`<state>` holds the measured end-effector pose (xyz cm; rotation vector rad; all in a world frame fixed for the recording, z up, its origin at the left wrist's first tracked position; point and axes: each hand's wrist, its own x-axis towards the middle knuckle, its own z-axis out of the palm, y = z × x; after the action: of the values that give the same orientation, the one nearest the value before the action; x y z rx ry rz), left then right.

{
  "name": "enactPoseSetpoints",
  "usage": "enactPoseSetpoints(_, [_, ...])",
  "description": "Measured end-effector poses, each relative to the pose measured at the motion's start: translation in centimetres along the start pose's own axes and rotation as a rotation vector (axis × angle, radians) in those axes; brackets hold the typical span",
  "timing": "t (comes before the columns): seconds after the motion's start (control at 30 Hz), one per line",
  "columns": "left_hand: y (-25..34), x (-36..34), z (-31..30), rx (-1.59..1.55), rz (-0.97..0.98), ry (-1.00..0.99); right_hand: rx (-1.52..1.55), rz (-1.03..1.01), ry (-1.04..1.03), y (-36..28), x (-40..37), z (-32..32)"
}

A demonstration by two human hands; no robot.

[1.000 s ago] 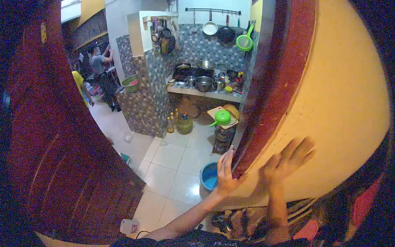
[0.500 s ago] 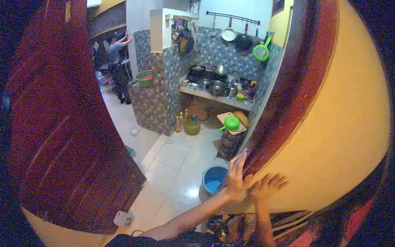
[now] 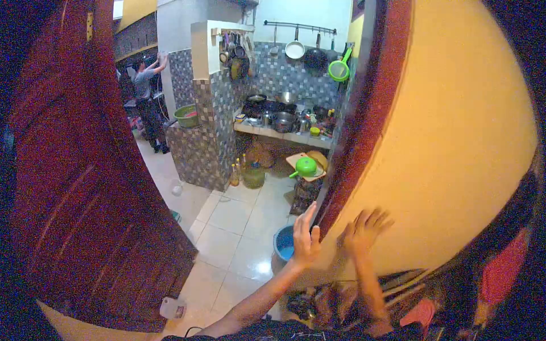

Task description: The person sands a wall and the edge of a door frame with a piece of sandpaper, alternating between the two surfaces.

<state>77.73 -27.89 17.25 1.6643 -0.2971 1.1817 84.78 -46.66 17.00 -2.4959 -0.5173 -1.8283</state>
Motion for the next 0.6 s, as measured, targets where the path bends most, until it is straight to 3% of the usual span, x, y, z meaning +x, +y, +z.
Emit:
enactPoseSetpoints(0.07, [0.1,-1.5,-0.2,-0.001,-0.021,0.005,-0.024,-0.033,0.031,2.4,7.8,-2.0])
enactPoseSetpoints(0.17, [1.8,-3.3,0.2,-0.008,-0.097,-0.026,0.068,0.094,0.181,3.1,23.7,-8.6])
enactPoseSetpoints(0.23, [2.8,-4.3,0.3,0.037,-0.090,-0.043,0.065,0.113,0.221,3.5,24.9,-9.5])
enactPoseSetpoints(0.3, [4.2,-5.4,0.3,0.023,-0.115,-0.034,0.117,0.134,0.143,2.9,21.3,-8.1])
enactPoseSetpoints(0.37, [5.3,-6.0,-0.6,0.056,-0.086,-0.015,0.086,0.115,0.009,1.9,10.0,-3.5])
enactPoseSetpoints(0.4, [6.1,-6.7,-1.2,0.080,-0.074,-0.007,0.023,0.112,-0.169,1.1,2.4,-1.5])
enactPoseSetpoints(0.43, [7.2,-7.3,-1.9,0.084,-0.080,-0.007,-0.025,0.170,-0.659,-0.5,-3.5,-2.4])
enactPoseSetpoints(0.47, [8.6,-8.0,-2.7,0.082,-0.194,-0.013,0.042,0.150,-0.775,-1.7,-8.6,-4.0])
enactPoseSetpoints(0.5, [9.8,-8.6,-3.1,0.083,-0.301,-0.015,0.124,0.157,-0.631,-3.0,-14.1,-5.8])
enactPoseSetpoints(0.57, [8.7,-11.3,-3.5,0.120,-0.229,0.024,0.442,0.358,-0.692,-5.0,-19.4,-10.5])
enactPoseSetpoints(0.6, [9.0,-12.9,-3.9,0.110,-0.369,0.018,0.455,0.368,-0.696,-6.0,-20.7,-12.3])
